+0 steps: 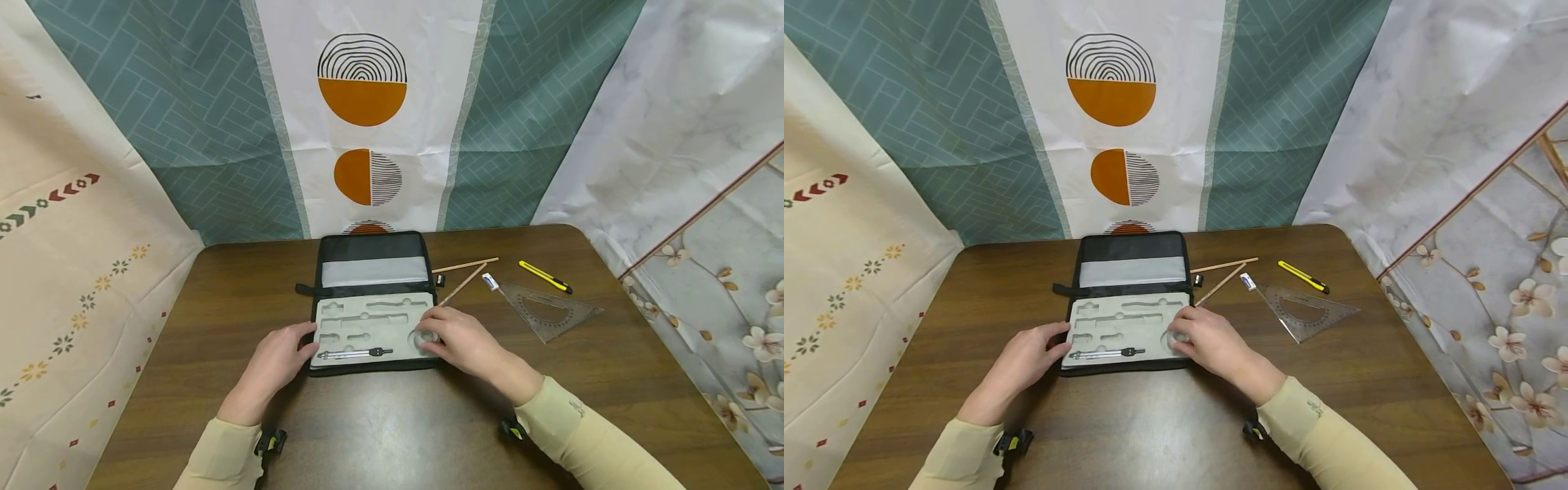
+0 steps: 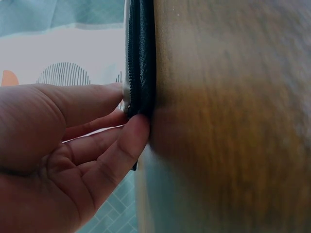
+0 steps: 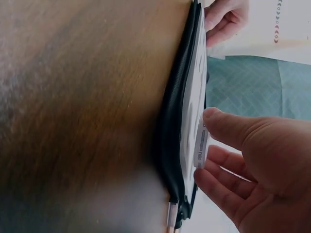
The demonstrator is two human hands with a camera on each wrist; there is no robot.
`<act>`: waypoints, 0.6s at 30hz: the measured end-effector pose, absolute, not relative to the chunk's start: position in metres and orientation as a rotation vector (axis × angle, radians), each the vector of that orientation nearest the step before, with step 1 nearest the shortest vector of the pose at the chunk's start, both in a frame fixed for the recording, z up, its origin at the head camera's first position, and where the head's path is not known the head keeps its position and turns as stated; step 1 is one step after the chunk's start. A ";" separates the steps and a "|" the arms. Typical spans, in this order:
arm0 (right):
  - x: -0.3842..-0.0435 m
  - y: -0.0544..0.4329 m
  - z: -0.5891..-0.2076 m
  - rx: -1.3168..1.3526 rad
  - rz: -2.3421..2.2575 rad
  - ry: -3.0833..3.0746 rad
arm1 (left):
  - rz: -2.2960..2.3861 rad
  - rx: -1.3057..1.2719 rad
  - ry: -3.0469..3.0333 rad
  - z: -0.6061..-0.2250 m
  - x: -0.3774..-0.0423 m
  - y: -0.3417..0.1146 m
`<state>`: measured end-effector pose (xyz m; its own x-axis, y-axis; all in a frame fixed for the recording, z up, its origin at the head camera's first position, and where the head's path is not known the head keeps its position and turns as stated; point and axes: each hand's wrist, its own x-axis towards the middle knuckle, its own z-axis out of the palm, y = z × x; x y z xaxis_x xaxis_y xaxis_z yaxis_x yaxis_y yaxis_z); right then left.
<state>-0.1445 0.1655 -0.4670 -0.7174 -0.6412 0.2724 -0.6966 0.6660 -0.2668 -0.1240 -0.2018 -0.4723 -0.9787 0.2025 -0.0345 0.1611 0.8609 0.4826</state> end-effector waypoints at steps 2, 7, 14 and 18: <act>-0.144 0.164 -0.467 1.108 0.532 -2.721 | 0.751 0.289 2.949 -0.472 -0.124 -0.202; -0.144 0.160 -0.469 1.123 0.535 -2.725 | 0.744 0.287 2.952 -0.473 -0.124 -0.202; -0.146 0.156 -0.472 1.136 0.526 -2.739 | 0.738 0.267 2.950 -0.473 -0.124 -0.201; -0.146 0.156 -0.473 1.128 0.524 -2.750 | 0.735 0.269 2.951 -0.473 -0.124 -0.201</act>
